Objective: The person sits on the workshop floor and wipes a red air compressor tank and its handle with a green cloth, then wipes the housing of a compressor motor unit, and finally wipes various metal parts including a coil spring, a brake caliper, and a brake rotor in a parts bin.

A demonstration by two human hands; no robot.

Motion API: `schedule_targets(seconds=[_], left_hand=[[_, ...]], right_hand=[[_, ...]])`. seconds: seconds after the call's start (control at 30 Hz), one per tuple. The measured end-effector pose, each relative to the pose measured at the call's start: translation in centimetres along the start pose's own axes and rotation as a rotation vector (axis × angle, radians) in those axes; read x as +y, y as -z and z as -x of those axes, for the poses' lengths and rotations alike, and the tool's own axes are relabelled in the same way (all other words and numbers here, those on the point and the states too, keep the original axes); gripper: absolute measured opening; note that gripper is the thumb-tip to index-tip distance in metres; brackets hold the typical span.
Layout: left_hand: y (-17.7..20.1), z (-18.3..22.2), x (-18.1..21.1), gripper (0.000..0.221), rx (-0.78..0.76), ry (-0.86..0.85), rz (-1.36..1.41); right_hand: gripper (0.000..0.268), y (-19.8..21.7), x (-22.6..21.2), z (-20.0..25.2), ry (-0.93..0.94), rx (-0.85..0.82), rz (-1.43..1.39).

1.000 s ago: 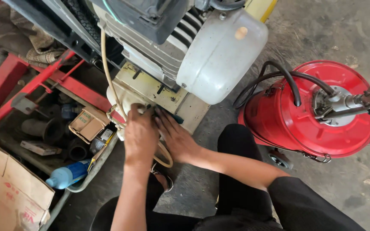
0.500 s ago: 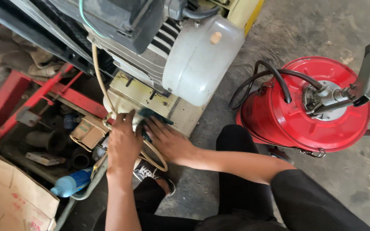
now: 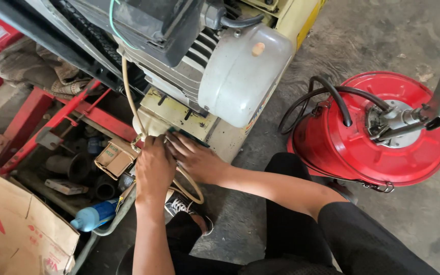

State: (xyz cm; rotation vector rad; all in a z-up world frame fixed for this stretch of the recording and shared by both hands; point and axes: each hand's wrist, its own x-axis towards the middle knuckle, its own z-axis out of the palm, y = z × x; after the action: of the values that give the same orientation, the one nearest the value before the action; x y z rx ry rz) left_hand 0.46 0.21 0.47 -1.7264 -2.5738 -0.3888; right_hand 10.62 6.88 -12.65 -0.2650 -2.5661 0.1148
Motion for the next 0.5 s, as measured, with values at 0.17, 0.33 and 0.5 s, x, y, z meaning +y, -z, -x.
schedule_targets(seconds=[0.17,0.33,0.5], left_hand=[[0.2,0.2,-0.6,0.033,0.043,-0.057,0.044],[-0.4,0.1,-1.5,0.031,0.068,-0.091,0.074],[-1.0,0.2,-1.2,0.029,0.078,-0.102,0.016]], right_hand=[[0.063,0.1,-0.1,4.9,-0.114,0.008,-0.194],[0.065,-0.5,-0.4,6.0,-0.039,0.118,0.032],[0.07,1.1,-1.0,1.8,-0.221,0.066,-0.208]])
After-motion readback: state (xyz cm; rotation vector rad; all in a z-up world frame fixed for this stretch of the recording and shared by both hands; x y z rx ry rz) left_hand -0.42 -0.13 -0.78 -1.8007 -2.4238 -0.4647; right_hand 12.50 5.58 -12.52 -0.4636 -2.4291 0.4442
